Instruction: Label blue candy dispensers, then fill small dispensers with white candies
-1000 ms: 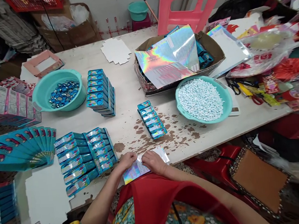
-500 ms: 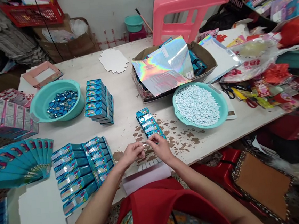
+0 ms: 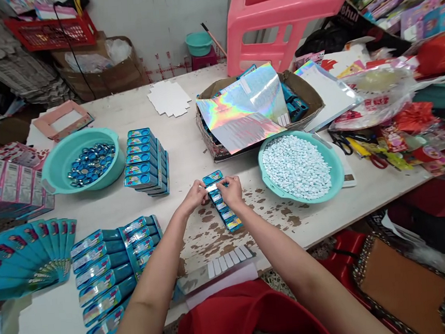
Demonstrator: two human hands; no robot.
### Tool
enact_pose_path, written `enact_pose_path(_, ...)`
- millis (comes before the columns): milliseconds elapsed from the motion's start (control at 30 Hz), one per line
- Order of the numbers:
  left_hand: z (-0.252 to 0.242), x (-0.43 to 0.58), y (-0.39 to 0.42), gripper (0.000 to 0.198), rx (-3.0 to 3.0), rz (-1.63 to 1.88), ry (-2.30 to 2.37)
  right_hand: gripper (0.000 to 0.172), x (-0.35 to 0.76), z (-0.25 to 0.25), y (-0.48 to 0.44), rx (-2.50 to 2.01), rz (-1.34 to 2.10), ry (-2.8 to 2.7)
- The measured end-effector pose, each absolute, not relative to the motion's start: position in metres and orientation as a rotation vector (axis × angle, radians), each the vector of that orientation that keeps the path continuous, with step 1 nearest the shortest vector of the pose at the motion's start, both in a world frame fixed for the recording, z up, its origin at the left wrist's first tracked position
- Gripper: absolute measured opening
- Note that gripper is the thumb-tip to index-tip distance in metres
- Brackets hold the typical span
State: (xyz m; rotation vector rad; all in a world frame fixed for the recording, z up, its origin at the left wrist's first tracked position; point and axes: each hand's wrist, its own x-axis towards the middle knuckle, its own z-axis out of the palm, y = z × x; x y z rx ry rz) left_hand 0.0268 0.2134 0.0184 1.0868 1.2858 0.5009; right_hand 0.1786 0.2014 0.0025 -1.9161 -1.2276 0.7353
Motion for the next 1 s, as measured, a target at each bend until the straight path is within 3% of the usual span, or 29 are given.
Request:
enact_pose_path(200,-0.009,0.045,0.205,0.023,0.977,0.385,1.433,0.023,0.186,-0.01,0.21,-2.049,0.792,-1.165)
enact_pose_path(400,-0.02,0.05,0.182,0.025,1.041,0.29,1.543,0.015,0.196,0.007,0.21,-2.009,0.78,-1.21)
enact_pose_path(567,-0.001,0.007,0.125,0.021,1.209,0.128,1.466,0.014,0.184,0.036,0.137,-1.642,0.654,-1.502)
enact_pose_path(733,0.002,-0.022,0.038,0.02,1.358,-0.107,1.379,0.012,0.168,0.013,0.037,-1.312,0.967,-2.062)
enact_pose_path(1000,-0.019,-0.03,-0.002,0.013,1.365,-0.113,1.532,0.042,0.163,-0.035,0.002,-1.374,0.92,-2.46)
